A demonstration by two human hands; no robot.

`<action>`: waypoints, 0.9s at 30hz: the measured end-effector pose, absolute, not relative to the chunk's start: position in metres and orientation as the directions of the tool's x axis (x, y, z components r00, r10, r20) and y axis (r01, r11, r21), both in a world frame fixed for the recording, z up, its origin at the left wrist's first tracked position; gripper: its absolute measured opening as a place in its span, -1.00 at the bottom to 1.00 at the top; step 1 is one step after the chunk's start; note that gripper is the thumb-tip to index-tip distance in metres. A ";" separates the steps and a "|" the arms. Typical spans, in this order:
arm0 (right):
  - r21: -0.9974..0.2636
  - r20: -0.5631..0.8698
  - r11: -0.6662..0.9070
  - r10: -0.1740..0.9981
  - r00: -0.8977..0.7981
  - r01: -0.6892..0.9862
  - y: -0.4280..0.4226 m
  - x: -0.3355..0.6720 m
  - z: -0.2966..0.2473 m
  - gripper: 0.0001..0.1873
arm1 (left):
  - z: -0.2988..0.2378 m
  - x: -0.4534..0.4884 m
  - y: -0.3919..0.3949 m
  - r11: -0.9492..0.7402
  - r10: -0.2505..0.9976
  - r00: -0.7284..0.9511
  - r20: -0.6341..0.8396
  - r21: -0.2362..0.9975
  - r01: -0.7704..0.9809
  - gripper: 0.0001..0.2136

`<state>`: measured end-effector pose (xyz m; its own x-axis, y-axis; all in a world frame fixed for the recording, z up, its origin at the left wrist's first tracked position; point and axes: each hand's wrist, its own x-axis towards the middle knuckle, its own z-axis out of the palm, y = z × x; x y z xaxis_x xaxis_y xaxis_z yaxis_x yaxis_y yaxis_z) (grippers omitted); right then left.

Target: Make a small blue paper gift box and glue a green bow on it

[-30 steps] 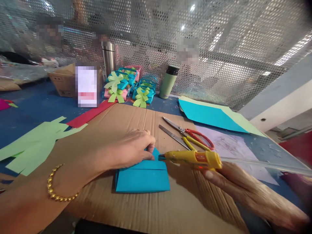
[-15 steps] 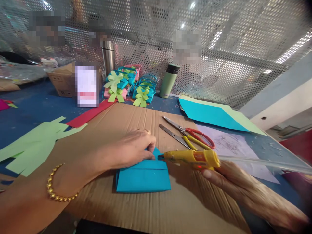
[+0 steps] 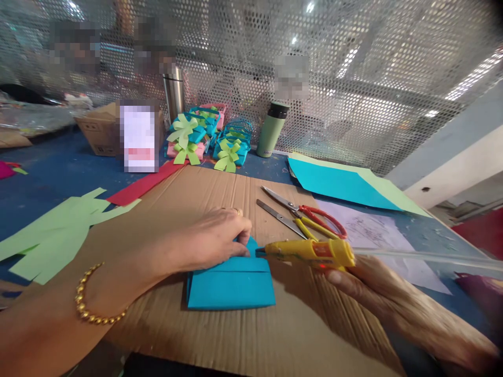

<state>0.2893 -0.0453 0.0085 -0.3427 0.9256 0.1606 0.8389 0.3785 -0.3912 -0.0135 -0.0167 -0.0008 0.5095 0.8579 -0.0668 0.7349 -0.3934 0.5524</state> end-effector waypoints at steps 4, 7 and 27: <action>-0.347 0.072 0.381 0.922 -0.380 0.857 -0.045 0.289 0.007 -0.31 | 0.000 -0.013 -0.017 -0.392 0.857 0.510 -0.069 0.555 0.734 -0.93; -0.363 0.065 0.381 0.921 -0.385 0.850 -0.045 0.292 0.005 -0.33 | 0.000 -0.013 -0.017 -0.387 0.858 0.508 -0.077 0.554 0.737 -0.93; -0.364 0.145 0.430 0.902 -0.406 0.826 -0.046 0.287 0.008 -0.31 | 0.003 -0.012 -0.015 -0.385 0.859 0.506 -0.079 0.552 0.739 -0.93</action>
